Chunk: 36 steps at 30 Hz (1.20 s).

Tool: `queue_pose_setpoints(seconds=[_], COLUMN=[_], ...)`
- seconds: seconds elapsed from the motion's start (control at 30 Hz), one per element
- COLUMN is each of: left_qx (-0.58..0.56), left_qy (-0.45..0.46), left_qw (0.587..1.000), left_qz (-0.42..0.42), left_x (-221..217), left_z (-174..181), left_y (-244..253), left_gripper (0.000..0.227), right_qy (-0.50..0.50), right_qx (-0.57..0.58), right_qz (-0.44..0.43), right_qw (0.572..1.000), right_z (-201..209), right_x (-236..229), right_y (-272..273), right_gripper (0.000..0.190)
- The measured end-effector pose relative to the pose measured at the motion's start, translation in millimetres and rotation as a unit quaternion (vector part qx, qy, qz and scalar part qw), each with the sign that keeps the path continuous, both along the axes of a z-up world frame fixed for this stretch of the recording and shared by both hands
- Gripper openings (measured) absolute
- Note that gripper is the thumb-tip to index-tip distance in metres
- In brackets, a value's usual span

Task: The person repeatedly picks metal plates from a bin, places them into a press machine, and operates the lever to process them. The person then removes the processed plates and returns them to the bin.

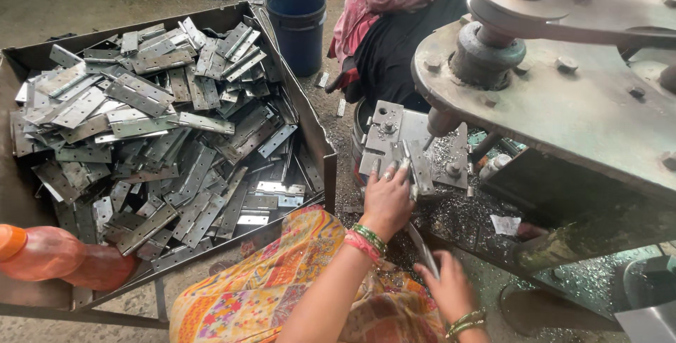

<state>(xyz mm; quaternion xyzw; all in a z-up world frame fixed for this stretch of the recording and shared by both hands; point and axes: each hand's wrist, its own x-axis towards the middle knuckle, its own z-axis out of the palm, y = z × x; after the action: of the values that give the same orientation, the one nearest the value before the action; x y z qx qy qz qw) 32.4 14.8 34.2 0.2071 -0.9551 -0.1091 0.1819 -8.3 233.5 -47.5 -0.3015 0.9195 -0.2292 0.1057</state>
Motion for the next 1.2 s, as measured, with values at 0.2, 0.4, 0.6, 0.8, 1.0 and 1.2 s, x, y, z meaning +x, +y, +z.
queue_pose_setpoints(seconds=[0.2,0.4,0.6,0.8,1.0,1.2], left_qx=[-0.033,-0.041,0.114,-0.071,-0.100,-0.098], left_qy=[0.050,0.031,-0.001,0.042,0.017,-0.002], left_qw=[0.998,0.998,0.988,0.996,0.995,0.995], left_qz=[0.015,0.037,0.101,0.026,0.013,0.008], left_x=[24,-11,-31,5,-34,-51], left_z=[10,-19,-30,-22,-12,-8], left_y=[31,14,-18,-48,-76,-106], left_gripper=[0.058,0.040,0.036,0.038,0.042,0.043], right_qy=[-0.086,-0.059,-0.067,-0.071,-0.046,-0.118], right_qx=[0.180,0.186,0.097,0.210,0.207,0.273], right_qz=[0.034,0.058,-0.021,0.001,0.064,0.043], right_qw=[0.979,0.979,0.993,0.975,0.975,0.954], right_z=[-4,2,-61,-81,-12,46], right_x=[-18,-31,18,4,-25,-19], right_y=[-9,-10,13,17,-8,-27], right_gripper=[0.070,0.068,0.055,0.055,0.062,0.066])
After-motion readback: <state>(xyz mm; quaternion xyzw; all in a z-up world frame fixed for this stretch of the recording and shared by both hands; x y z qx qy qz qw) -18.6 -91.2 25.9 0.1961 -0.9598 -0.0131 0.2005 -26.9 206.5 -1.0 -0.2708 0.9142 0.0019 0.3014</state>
